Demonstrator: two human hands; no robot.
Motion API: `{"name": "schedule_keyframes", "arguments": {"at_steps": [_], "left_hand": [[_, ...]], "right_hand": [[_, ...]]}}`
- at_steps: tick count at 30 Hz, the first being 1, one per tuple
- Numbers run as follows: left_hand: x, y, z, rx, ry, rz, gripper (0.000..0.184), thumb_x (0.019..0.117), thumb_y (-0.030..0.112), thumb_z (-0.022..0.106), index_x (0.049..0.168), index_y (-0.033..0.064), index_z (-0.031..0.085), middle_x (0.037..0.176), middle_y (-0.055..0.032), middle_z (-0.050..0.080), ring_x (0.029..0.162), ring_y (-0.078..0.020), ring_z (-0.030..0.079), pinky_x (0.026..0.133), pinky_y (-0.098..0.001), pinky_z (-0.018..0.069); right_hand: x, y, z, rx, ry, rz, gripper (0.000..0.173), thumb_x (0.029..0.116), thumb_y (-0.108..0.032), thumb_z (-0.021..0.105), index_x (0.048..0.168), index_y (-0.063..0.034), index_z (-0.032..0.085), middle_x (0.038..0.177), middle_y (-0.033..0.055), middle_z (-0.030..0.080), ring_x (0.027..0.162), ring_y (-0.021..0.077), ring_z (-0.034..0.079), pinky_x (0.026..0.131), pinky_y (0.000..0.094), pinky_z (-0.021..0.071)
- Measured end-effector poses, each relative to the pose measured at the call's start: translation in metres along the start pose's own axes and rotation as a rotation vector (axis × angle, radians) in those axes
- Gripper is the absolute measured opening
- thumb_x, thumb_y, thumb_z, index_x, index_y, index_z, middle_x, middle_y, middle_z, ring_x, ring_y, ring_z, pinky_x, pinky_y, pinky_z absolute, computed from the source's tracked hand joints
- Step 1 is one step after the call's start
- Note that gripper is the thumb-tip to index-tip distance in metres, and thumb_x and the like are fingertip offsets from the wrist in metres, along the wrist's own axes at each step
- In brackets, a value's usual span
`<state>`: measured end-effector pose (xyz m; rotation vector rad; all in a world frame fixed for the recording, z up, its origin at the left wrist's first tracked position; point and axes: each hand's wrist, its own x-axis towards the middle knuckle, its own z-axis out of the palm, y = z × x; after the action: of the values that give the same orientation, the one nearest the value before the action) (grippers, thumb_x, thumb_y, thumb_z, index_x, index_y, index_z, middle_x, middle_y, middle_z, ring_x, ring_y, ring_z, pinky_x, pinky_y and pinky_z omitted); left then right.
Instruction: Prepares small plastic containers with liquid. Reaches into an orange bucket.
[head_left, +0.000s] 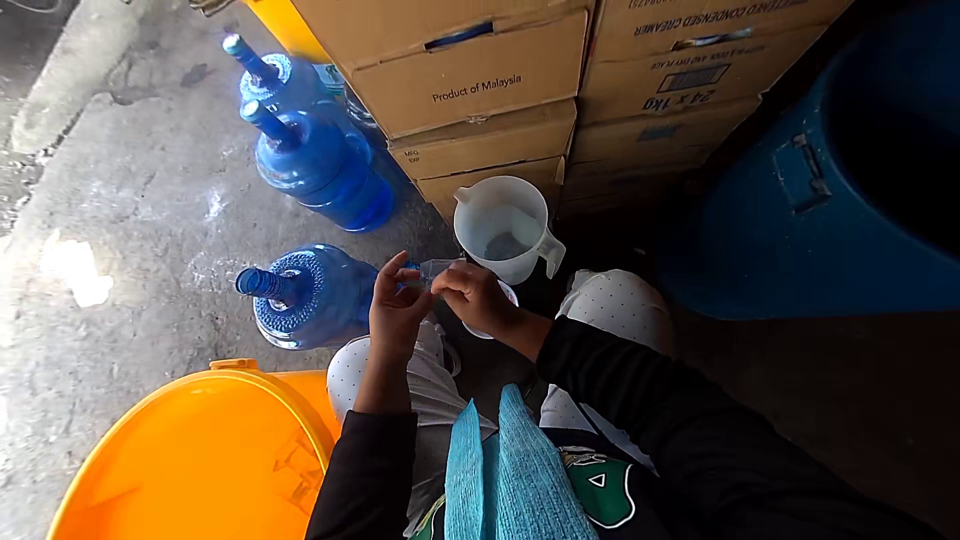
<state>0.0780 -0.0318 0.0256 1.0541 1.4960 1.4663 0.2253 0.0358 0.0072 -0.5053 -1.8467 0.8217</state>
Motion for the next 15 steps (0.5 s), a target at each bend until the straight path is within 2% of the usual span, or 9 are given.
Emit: {"name": "schedule_keyframes", "arguments": {"at_steps": [2,4,6,8,11,13,15], "left_hand": [[-0.004,0.007,0.002,0.059,0.096,0.013,0.075,0.0779,-0.011,0.070,0.145,0.0093,0.043,0.110,-0.0016,0.059,0.071,-0.0074,0.063,0.066,-0.0248,0.0584],[-0.007,0.015,0.004,0.174,0.196,0.063,0.073,0.0775,-0.009,0.069,0.144,0.0049,0.044,0.108,-0.0057,0.056,0.070,-0.0073,0.060,0.064,-0.0234,0.0553],[-0.011,0.028,0.008,0.330,0.266,0.115,0.063,0.0816,-0.004,0.069,0.141,0.0021,0.051,0.108,-0.0101,0.055,0.077,-0.0100,0.058,0.067,-0.0240,0.0516],[-0.015,0.038,0.013,0.480,0.302,0.191,0.046,0.0867,-0.002,0.069,0.132,-0.0004,0.059,0.102,-0.0127,0.059,0.081,-0.0132,0.059,0.070,-0.0261,0.0512],[-0.020,0.053,0.015,0.696,0.251,0.355,0.022,0.0942,0.002,0.065,0.115,-0.0040,0.065,0.102,-0.0189,0.064,0.087,-0.0222,0.063,0.076,-0.0339,0.0540],[-0.018,0.072,0.011,0.816,0.155,0.481,0.014,0.0937,-0.001,0.061,0.103,-0.0076,0.069,0.104,-0.0261,0.064,0.091,-0.0321,0.066,0.079,-0.0419,0.0558],[-0.016,0.088,0.004,0.886,0.016,0.600,0.012,0.0941,-0.002,0.059,0.093,-0.0066,0.070,0.103,-0.0277,0.065,0.098,-0.0383,0.066,0.086,-0.0474,0.0552]], "right_hand": [[-0.002,-0.011,0.001,-0.102,-0.042,-0.025,0.017,0.0831,0.006,0.064,0.089,-0.0007,0.078,0.077,0.0132,0.069,0.076,0.0253,0.068,0.071,0.0392,0.0581],[-0.001,-0.030,-0.001,-0.207,-0.155,0.034,0.021,0.0841,0.005,0.064,0.099,0.0004,0.079,0.080,0.0159,0.070,0.078,0.0296,0.070,0.074,0.0426,0.0585],[0.001,-0.047,-0.002,-0.303,-0.255,0.071,0.022,0.0863,0.002,0.065,0.105,0.0015,0.077,0.086,0.0183,0.071,0.084,0.0331,0.071,0.077,0.0449,0.0586],[0.006,-0.065,-0.005,-0.382,-0.353,0.082,0.016,0.0882,0.000,0.067,0.101,0.0026,0.076,0.087,0.0195,0.069,0.087,0.0353,0.070,0.075,0.0462,0.0587],[0.025,-0.095,-0.018,-0.465,-0.529,0.175,0.016,0.0915,-0.005,0.067,0.101,0.0057,0.073,0.095,0.0225,0.069,0.094,0.0374,0.069,0.079,0.0486,0.0576],[0.045,-0.108,-0.034,-0.510,-0.608,0.247,0.023,0.0958,-0.014,0.064,0.102,0.0069,0.071,0.102,0.0246,0.069,0.102,0.0390,0.068,0.085,0.0517,0.0559],[0.062,-0.114,-0.052,-0.592,-0.620,0.264,0.032,0.1003,-0.025,0.060,0.101,0.0043,0.072,0.102,0.0235,0.069,0.102,0.0388,0.068,0.083,0.0529,0.0552]]}}
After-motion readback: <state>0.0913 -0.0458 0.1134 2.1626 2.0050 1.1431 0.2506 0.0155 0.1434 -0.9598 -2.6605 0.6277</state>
